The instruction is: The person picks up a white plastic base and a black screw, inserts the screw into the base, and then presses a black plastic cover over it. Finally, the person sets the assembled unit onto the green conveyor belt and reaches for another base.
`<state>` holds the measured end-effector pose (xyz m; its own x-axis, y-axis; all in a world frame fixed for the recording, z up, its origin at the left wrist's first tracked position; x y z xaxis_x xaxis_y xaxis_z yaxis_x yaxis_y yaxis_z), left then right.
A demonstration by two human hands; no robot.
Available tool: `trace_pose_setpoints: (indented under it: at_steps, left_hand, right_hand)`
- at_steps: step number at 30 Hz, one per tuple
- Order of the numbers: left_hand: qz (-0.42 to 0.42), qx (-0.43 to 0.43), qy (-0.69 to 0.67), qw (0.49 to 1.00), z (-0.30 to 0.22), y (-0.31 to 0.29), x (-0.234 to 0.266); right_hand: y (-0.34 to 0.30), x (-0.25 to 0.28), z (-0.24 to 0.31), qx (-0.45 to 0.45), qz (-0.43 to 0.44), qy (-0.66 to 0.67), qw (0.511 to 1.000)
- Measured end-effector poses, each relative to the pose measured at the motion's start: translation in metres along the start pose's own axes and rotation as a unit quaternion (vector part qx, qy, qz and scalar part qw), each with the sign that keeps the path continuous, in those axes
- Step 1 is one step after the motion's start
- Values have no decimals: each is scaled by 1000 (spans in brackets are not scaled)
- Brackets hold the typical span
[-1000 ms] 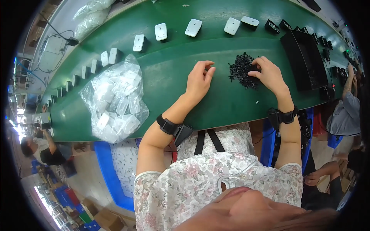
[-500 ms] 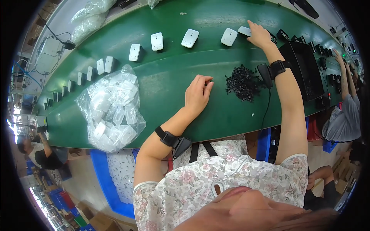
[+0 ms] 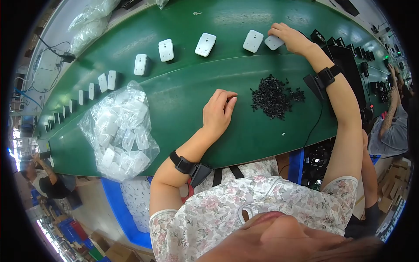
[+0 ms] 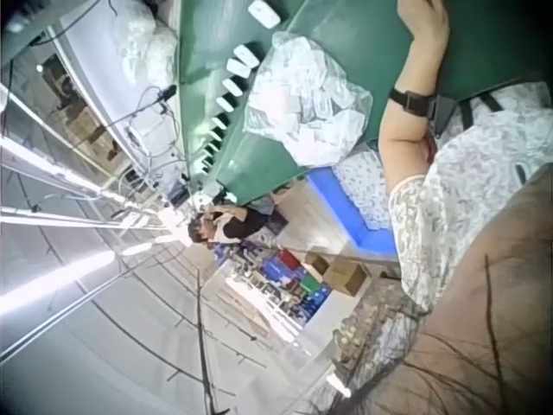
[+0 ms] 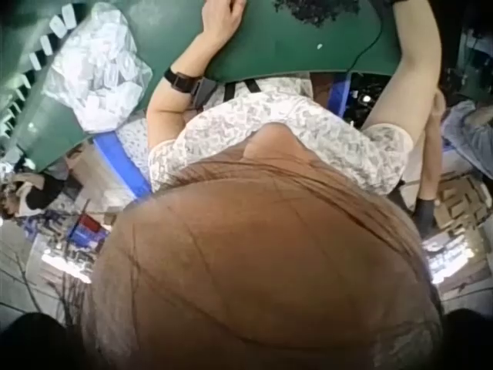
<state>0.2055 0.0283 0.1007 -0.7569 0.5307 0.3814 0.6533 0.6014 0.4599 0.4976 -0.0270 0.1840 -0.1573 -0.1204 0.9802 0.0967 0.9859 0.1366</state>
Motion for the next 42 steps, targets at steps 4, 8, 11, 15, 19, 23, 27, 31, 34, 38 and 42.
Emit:
trace_pose_setpoints:
  at_steps: [4,8,11,15,19,23,27,31,34,38,42]
  left_hand:
    - [-6,-6,-9,1000,-2,-1,-4]
    - [-6,-2,-14,1000,-6,0,-5]
    - [0,5,3,1000,-5,-2,-4]
    - [-13,-13,-18,1000,-2,-4,-3]
    - [-12,-99,19,995,-25,-12,33]
    - [-40,-104,143,983,-19,-36,92]
    - [-126,32,303,944,20,-60,176]
    - [-92,107,475,869,72,-102,243]
    - [-69,79,526,844,92,-104,255]
    - [-51,103,523,845,107,-90,250]
    - [-18,178,479,859,133,-90,271]
  right_hand:
    - [0,3,4,34,13,-40,999]
    - [-4,2,-1,55,10,-80,995]
    - [-8,-1,0,68,-20,-93,993]
    - [-14,8,-11,101,-97,-107,984]
    - [-38,55,43,-20,-154,-85,984]
    - [-82,21,112,-17,-15,163,986]
    - [-94,-12,141,-40,10,228,973]
    - [-95,-19,140,-57,-47,272,960]
    - [-92,-19,143,-76,-46,236,968]
    - [-91,-16,142,-80,-84,156,981]
    - [-90,-28,142,-104,-137,188,967]
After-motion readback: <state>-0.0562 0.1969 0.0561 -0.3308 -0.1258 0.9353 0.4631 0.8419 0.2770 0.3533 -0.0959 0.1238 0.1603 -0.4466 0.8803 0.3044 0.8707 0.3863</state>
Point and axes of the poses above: each hand's wrist, its own y-axis towards the middle knuckle, its own x-axis out of the back of the hand, z = x × y, the point moved 5 cm from there along y, towards the middle knuckle, and after that the axes turned 8 degrees about -z, right-handed, at the moved point
